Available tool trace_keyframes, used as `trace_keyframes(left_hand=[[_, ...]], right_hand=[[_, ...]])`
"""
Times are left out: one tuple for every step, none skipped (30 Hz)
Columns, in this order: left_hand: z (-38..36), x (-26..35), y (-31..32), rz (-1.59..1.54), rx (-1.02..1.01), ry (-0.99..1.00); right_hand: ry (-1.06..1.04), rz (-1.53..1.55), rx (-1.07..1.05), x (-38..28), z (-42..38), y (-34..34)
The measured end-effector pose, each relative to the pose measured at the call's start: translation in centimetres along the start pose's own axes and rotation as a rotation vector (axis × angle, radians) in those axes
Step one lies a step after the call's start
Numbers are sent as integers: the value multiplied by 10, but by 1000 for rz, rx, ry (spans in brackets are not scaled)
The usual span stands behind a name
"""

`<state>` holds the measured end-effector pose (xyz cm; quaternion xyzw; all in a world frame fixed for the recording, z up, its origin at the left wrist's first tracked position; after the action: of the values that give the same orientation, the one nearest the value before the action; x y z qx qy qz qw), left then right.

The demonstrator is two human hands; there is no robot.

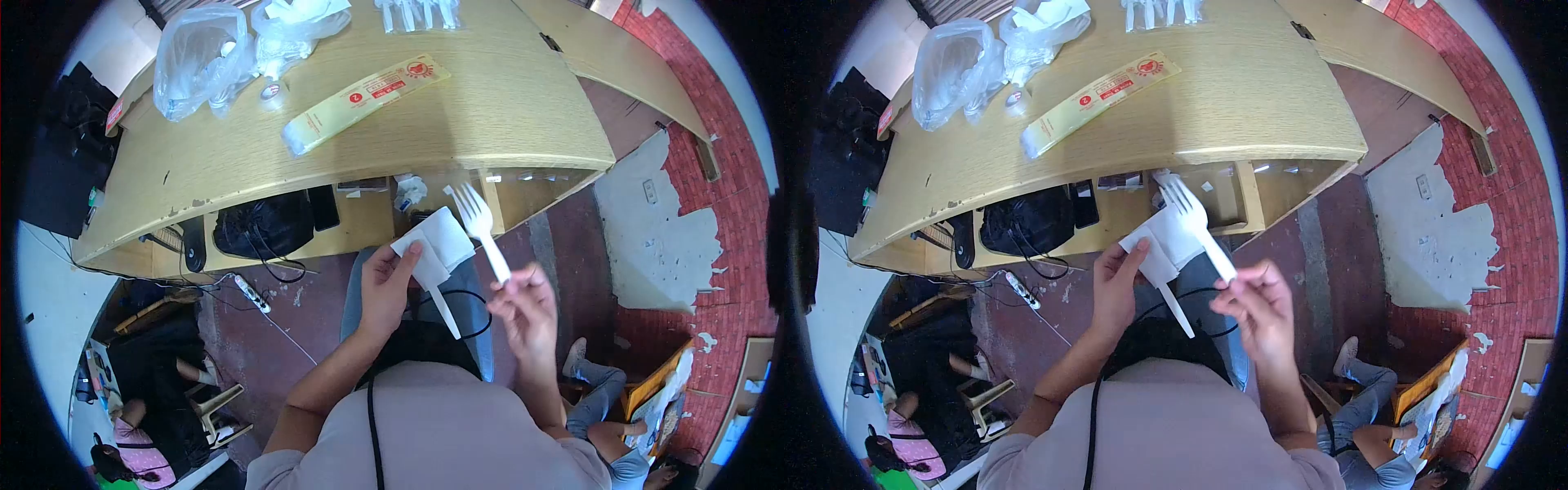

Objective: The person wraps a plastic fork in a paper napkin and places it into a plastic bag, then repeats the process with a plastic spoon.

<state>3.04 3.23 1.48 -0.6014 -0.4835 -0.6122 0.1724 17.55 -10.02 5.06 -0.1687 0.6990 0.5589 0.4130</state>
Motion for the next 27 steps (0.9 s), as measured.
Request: trace_keyframes(left_hand=[[2, -2, 0, 0, -1, 0], [3, -4, 0, -18, -5, -10], [4, -6, 1, -37, -12, -21], [5, -7, 3, -38, -16, -23], [5, -6, 3, -59, -7, -21], [5, -6, 3, -81, 6, -17], [5, -6, 1, -80, 12, -15], [5, -6, 0, -74, 9, -15], [6, -6, -1, -68, 6, -15], [5, -4, -1, -69, 11, -13], [5, -1, 0, -61, 11, -16], [4, 1, 0, -52, 10, -20], [5, 1, -1, -52, 12, -18], [5, -1, -2, -56, 27, -17], [6, -2, -3, -60, 41, -17], [6, -1, -3, -61, 41, -17], [6, -1, -2, -85, 30, -15], [5, 0, -2, -109, 20, -12], [6, -3, -3, -111, 21, -12], [6, -8, -5, -99, 18, -20], [7, -11, -6, -87, 14, -27], [7, -12, -7, -88, 16, -26], [6, -13, -8, -85, 15, -24], [6, -13, -8, -83, 13, -23], [6, -12, -7, -84, 12, -23], [6, -11, -6, -87, 31, -21], [5, -9, -6, -90, 51, -19]], right_hand=[[10, -8, -23, 9, -6, -2], [30, -4, -73, 15, -7, -5], [48, -2, -121, 18, -9, -6], [74, 5, -163, 20, -9, -5], [74, 5, -161, 21, -9, -7], [124, 30, -188, 25, -9, -7], [176, 57, -218, 29, -8, -5], [212, 39, -197, 28, -8, 0], [217, 41, -203, 29, -7, 2], [189, -35, -163, 29, -7, 2], [159, -110, -123, 28, -6, 2], [161, -110, -126, 31, -6, 6], [88, -352, -40, 30, -6, 8], [11, -592, 48, 27, -7, 9], [11, -592, 48, 31, -8, 7], [-43, -718, 65, 33, -8, 7], [-97, -844, 81, 33, -8, 9], [-100, -838, 95, 32, -10, 12], [-99, -839, 94, 35, -12, 13], [-47, -776, 130, 42, -15, 8], [4, -713, 166, 47, -17, 4], [18, -747, 165, 49, -17, 2], [18, -747, 165, 48, -16, 2], [-10, -798, 136, 46, -14, 5], [-37, -850, 106, 44, -12, 7], [-36, -851, 106, 44, -13, 8], [-44, -823, 96, 45, -13, 10]])
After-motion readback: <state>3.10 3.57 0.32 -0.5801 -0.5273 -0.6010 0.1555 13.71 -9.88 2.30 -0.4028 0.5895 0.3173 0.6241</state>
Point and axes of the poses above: each hand's wrist, its own z-axis towards the middle knuckle, its own y-axis out of the palm, x = y × z, the point moved 4 cm from there along z, towards the middle knuckle, and after that the axes turned 9 degrees about -x, right-handed, at the moved point
